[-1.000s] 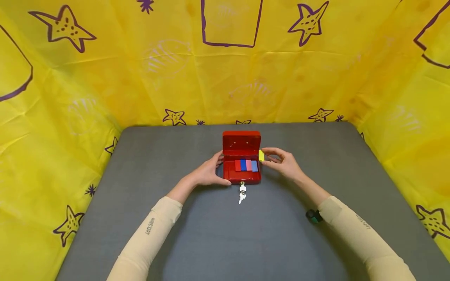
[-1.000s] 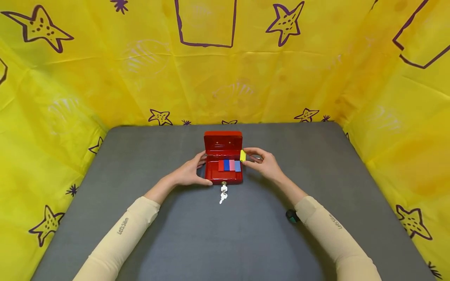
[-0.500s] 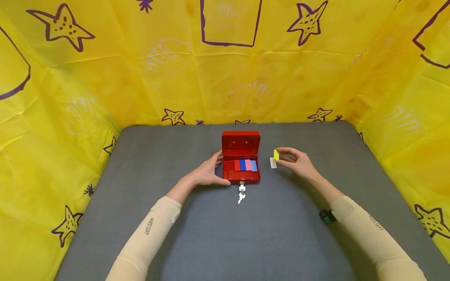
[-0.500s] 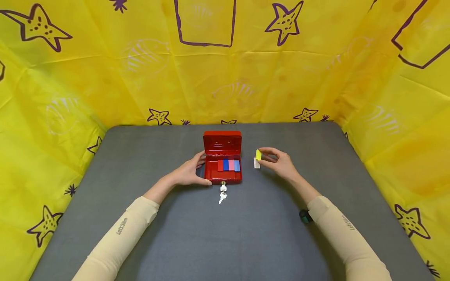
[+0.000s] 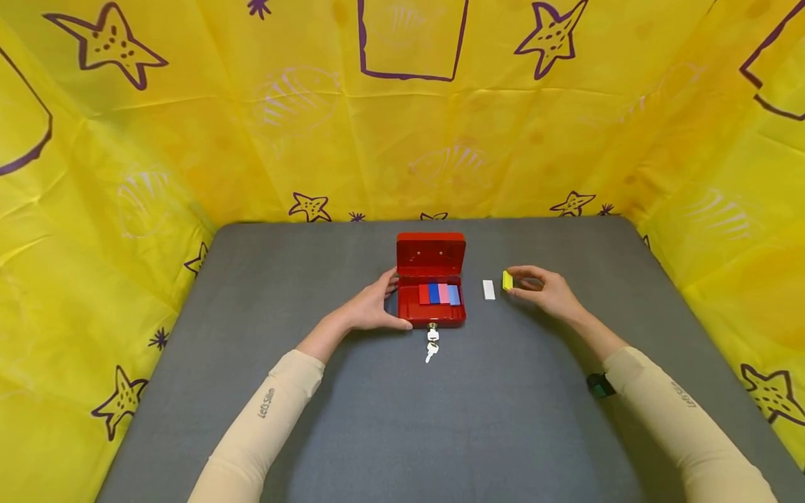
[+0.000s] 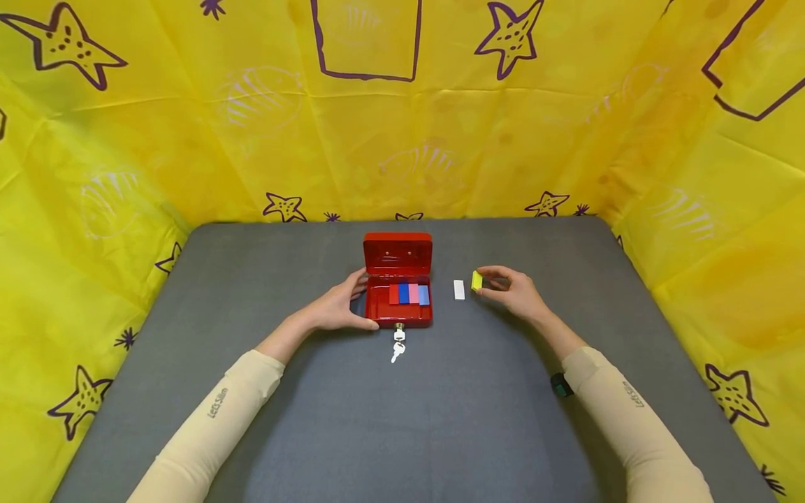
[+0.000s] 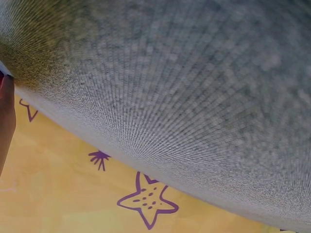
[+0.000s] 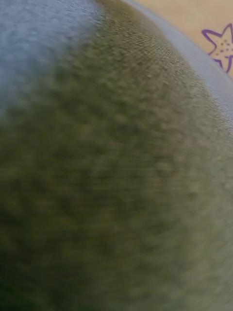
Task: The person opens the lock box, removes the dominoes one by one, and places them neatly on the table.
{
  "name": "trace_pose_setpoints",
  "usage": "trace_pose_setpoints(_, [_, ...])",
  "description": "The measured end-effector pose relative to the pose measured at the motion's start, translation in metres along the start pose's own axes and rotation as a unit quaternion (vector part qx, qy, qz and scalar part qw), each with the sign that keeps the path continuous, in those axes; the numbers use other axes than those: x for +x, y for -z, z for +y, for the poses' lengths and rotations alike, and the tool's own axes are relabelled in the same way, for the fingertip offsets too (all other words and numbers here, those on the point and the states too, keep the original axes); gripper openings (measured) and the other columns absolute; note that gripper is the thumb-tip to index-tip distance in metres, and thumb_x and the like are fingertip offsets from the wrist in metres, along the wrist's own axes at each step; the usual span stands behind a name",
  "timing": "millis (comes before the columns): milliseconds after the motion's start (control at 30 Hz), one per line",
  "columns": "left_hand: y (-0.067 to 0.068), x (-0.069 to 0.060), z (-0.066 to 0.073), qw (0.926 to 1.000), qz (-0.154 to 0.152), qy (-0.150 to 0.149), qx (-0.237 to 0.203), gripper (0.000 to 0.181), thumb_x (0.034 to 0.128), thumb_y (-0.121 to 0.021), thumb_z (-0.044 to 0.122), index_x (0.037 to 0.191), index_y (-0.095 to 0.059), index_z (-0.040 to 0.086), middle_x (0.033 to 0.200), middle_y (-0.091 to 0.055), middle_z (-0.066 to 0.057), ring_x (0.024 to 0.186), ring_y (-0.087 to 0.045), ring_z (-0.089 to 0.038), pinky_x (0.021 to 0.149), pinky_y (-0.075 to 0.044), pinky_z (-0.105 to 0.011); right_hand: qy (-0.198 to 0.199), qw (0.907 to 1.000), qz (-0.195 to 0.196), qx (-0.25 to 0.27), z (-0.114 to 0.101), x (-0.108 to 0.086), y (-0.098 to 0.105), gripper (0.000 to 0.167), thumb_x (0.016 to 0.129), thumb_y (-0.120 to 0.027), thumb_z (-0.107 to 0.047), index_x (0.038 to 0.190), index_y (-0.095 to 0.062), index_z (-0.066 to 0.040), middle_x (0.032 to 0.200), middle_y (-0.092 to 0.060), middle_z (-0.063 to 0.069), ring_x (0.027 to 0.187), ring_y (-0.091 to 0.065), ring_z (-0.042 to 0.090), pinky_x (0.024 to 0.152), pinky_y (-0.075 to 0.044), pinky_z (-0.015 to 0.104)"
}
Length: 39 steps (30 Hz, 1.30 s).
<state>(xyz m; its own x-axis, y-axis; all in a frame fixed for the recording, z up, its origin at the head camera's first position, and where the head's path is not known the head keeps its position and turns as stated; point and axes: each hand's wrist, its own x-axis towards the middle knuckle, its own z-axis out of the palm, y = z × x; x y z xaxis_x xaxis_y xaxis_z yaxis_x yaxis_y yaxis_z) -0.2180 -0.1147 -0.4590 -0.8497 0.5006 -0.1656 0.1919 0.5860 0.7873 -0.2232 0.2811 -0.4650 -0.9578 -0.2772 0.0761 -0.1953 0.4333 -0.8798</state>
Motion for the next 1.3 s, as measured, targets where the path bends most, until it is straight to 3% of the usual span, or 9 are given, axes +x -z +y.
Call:
trace_pose_setpoints(267, [0.000, 0.000, 0.000, 1.0000, -0.002, -0.001, -0.002, 0.118, 0.0687, -0.087, 0.039, 0.156, -0.011, 0.016, 0.151, -0.035, -0.008, 0.136, -0.039, -0.023, 0.106, -0.040, -0.041, 0.014, 0.9950, -0.043, -0.089, 0.002, 0.004, 0.002, 0.046, 0.085, -0.078, -0.019, 0.126, -0.063, -0.004, 0.126, -0.062, 0.015, 0.121, -0.056, 0.031, 0.101, -0.044, 0.035])
trace_pose_setpoints(567, [0.001, -0.001, 0.000, 1.0000, 0.000, -0.003, 0.000, 0.118, 0.0691, -0.087, 0.038, 0.156, -0.011, 0.015, 0.151, -0.036, -0.008, 0.136, -0.040, -0.024, 0.106, -0.040, -0.042, 0.083, 0.9736, -0.076, -0.198, -0.003, 0.010, 0.001, 0.045, 0.084, -0.079, -0.018, 0.124, -0.065, -0.005, 0.123, -0.064, 0.013, 0.116, -0.057, 0.031, 0.097, -0.044, 0.050])
trace_pose_setpoints(800, [0.001, 0.000, 0.000, 1.0000, 0.001, -0.002, 0.008, 0.118, 0.0687, -0.087, 0.040, 0.155, -0.011, 0.015, 0.150, -0.036, -0.007, 0.136, -0.040, -0.023, 0.106, -0.040, -0.041, 0.113, 0.9664, -0.083, -0.215, -0.001, 0.013, 0.000, 0.044, 0.081, -0.080, -0.013, 0.122, -0.066, -0.004, 0.119, -0.065, 0.013, 0.109, -0.059, 0.030, 0.094, -0.047, 0.049])
trace_pose_setpoints(1300, [0.000, -0.001, 0.000, 1.0000, 0.000, -0.002, 0.008, 0.118, 0.0684, -0.087, 0.041, 0.155, -0.011, 0.015, 0.151, -0.035, -0.007, 0.136, -0.039, -0.023, 0.106, -0.040, -0.042, 0.123, 0.9697, -0.084, -0.194, -0.001, 0.013, 0.000, 0.052, 0.080, -0.081, -0.011, 0.126, -0.062, -0.002, 0.123, -0.062, 0.014, 0.108, -0.059, 0.029, 0.094, -0.047, 0.048])
